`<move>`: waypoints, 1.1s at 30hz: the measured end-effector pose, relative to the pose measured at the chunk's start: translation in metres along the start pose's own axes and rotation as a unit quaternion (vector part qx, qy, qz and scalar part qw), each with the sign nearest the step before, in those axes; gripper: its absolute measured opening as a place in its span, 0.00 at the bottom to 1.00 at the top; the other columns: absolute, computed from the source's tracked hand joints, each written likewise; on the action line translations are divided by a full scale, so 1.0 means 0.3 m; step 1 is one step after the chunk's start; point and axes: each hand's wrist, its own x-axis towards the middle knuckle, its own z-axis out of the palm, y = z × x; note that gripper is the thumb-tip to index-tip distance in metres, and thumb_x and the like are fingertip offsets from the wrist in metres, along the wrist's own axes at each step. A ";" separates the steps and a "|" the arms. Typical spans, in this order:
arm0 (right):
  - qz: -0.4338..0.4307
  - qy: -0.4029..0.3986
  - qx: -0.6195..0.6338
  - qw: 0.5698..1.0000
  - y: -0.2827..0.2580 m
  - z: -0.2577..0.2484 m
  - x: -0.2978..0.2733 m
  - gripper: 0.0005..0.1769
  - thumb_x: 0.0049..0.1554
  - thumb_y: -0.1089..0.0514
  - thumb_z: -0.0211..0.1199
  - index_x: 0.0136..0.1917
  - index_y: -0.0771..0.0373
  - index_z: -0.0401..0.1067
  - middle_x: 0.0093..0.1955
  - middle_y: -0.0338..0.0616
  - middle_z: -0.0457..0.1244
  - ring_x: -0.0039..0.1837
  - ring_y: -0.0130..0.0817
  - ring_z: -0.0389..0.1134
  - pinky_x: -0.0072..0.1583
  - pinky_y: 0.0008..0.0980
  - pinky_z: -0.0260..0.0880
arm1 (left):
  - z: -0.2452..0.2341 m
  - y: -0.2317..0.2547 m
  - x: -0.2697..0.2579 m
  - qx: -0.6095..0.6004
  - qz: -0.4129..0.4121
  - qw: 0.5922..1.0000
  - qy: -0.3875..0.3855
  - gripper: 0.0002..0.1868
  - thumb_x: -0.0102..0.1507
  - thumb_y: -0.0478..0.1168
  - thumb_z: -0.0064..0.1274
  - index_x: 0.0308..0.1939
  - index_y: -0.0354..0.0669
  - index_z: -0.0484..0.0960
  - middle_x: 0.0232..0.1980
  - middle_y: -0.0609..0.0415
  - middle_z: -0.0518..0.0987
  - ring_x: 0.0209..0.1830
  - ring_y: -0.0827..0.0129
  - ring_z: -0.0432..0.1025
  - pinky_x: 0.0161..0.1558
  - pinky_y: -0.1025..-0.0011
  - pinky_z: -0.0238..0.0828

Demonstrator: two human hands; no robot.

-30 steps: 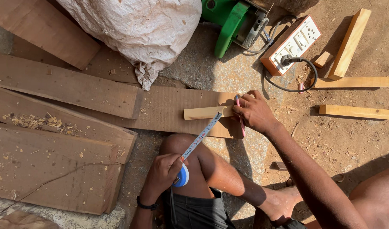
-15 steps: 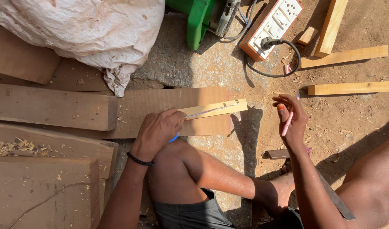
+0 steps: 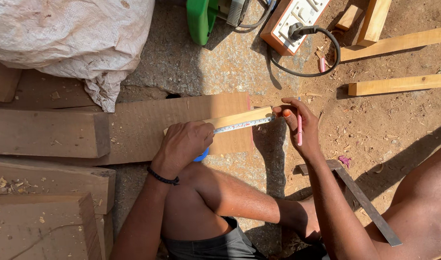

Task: The person uses a tape measure and an L-square to measure wood blocks and marks them with a pencil while sitting on the ground.

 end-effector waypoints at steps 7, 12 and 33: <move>0.043 -0.062 -0.076 0.994 -0.017 0.045 -0.002 0.17 0.57 0.50 0.69 0.53 0.65 0.78 0.46 0.46 0.73 0.49 0.32 0.74 0.51 0.34 0.75 | -0.026 -0.029 -0.035 0.009 -0.035 0.999 0.004 0.13 0.63 0.42 0.50 0.26 0.41 0.82 0.32 0.46 0.82 0.32 0.47 0.78 0.37 0.51 0.74; 0.057 -0.099 -0.106 0.988 -0.006 0.097 -0.023 0.16 0.59 0.48 0.68 0.46 0.65 0.78 0.41 0.45 0.72 0.44 0.30 0.73 0.46 0.34 0.73 | -0.038 -0.075 -0.081 0.017 -0.055 0.998 0.019 0.13 0.63 0.43 0.51 0.28 0.41 0.84 0.33 0.47 0.83 0.32 0.48 0.78 0.37 0.52 0.76; -0.048 -0.029 -0.151 0.987 -0.121 0.229 -0.076 0.26 0.59 0.40 0.69 0.58 0.64 0.77 0.52 0.51 0.71 0.56 0.38 0.74 0.57 0.41 0.75 | -0.049 -0.205 -0.157 0.034 -0.142 0.988 0.055 0.15 0.65 0.48 0.56 0.35 0.38 0.82 0.35 0.43 0.83 0.34 0.46 0.79 0.38 0.51 0.76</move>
